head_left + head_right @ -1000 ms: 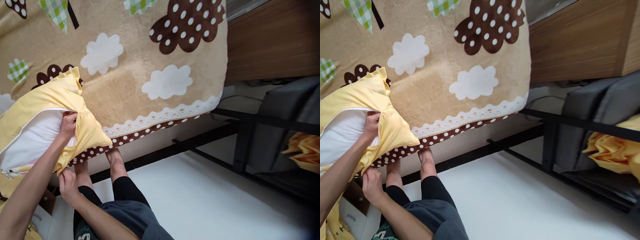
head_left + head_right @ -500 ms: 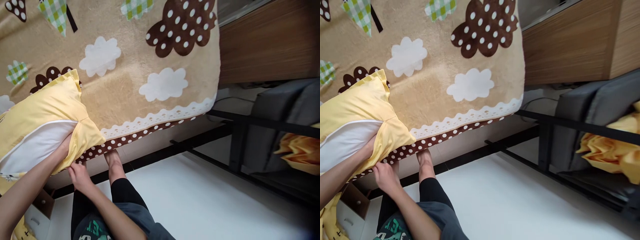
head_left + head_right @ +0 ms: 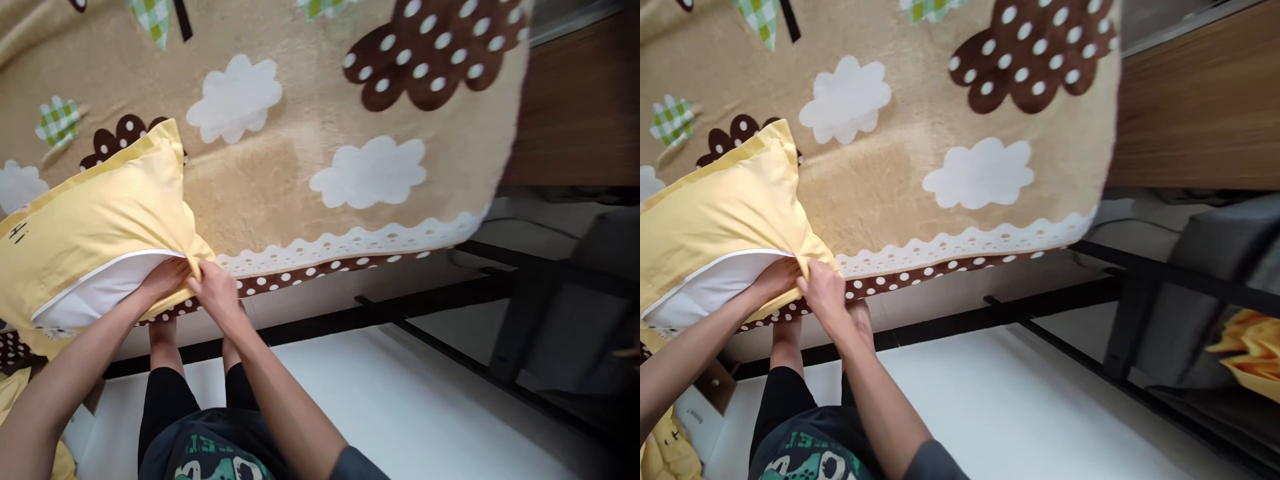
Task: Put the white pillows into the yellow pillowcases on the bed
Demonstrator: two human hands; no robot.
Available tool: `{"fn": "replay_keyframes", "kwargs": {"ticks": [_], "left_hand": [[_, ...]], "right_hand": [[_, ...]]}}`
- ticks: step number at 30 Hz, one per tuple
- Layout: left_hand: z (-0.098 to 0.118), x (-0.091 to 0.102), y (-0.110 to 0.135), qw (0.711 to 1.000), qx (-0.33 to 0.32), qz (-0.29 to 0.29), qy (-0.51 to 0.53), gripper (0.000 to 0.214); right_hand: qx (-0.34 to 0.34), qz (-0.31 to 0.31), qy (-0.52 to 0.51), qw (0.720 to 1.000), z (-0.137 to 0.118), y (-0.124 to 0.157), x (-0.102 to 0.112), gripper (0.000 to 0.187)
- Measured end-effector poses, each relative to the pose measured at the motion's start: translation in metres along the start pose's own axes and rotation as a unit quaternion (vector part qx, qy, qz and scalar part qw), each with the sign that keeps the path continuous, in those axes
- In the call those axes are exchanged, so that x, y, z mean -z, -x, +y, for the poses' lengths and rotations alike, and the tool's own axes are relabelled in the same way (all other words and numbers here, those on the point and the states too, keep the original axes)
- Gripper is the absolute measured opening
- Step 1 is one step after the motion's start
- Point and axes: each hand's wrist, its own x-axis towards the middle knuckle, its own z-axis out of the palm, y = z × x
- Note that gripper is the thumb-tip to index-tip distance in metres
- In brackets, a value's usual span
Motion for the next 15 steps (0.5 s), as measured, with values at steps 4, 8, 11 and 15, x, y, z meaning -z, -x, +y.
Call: {"fn": "replay_keyframes", "kwargs": {"ticks": [4, 8, 11, 15], "left_hand": [[0.01, -0.011, -0.002, 0.999, 0.015, -0.034, -0.039, 0.037], [0.016, -0.014, 0.002, 0.995, -0.024, -0.038, -0.088, 0.047], [0.013, -0.012, 0.008, 0.995, -0.05, -0.059, -0.066, 0.045], [0.011, -0.007, 0.013, 0.994, -0.095, -0.044, 0.025, 0.039]], "right_hand": [[-0.018, -0.005, 0.04, 0.999, 0.015, 0.023, 0.027, 0.002], [-0.019, -0.052, 0.099, 0.994, 0.012, 0.032, 0.04, 0.013], [-0.011, -0.061, 0.148, 0.987, 0.009, 0.032, 0.042, 0.016], [0.021, -0.009, 0.122, 0.992, 0.005, 0.036, 0.047, 0.025]]}}
